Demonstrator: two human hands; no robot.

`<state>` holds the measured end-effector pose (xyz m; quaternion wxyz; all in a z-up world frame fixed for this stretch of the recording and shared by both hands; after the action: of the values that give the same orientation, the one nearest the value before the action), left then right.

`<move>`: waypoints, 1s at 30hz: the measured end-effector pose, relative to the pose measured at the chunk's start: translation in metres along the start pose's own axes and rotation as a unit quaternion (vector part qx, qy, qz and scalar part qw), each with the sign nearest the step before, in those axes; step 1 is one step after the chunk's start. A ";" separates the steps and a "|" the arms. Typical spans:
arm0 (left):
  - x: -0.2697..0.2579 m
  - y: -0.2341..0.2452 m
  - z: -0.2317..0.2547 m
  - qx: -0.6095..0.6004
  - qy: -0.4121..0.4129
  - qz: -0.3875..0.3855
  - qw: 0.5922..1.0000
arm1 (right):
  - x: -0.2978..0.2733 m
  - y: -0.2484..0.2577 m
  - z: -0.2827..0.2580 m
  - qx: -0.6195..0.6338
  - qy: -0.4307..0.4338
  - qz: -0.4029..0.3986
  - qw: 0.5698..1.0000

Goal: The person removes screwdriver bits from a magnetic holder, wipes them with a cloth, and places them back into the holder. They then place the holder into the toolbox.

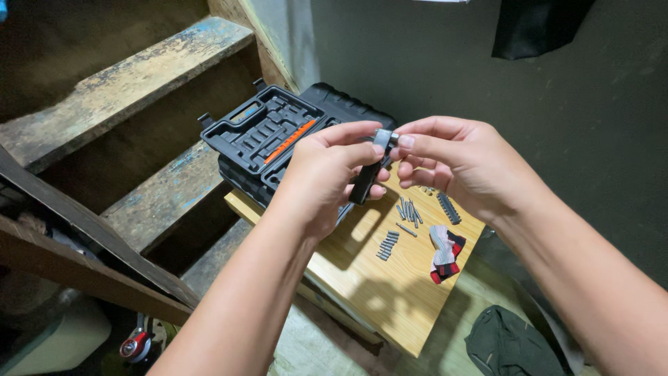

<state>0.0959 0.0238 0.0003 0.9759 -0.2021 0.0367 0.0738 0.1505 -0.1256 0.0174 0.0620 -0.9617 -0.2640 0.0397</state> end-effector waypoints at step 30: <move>0.014 0.031 -0.035 0.039 0.000 0.084 0.996 | 0.029 0.055 0.068 -0.104 -0.039 0.076 0.991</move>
<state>0.1036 0.0402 -0.0450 0.9734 -0.1599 0.0569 0.1537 0.1957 -0.1503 -0.0591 -0.0520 -0.9778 -0.1953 0.0545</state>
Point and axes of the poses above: each hand's wrist, its own x-axis towards the middle knuckle, its own y-axis out of the back of the hand, z = x × y, the point moved 9 cm from there along x, towards the middle knuckle
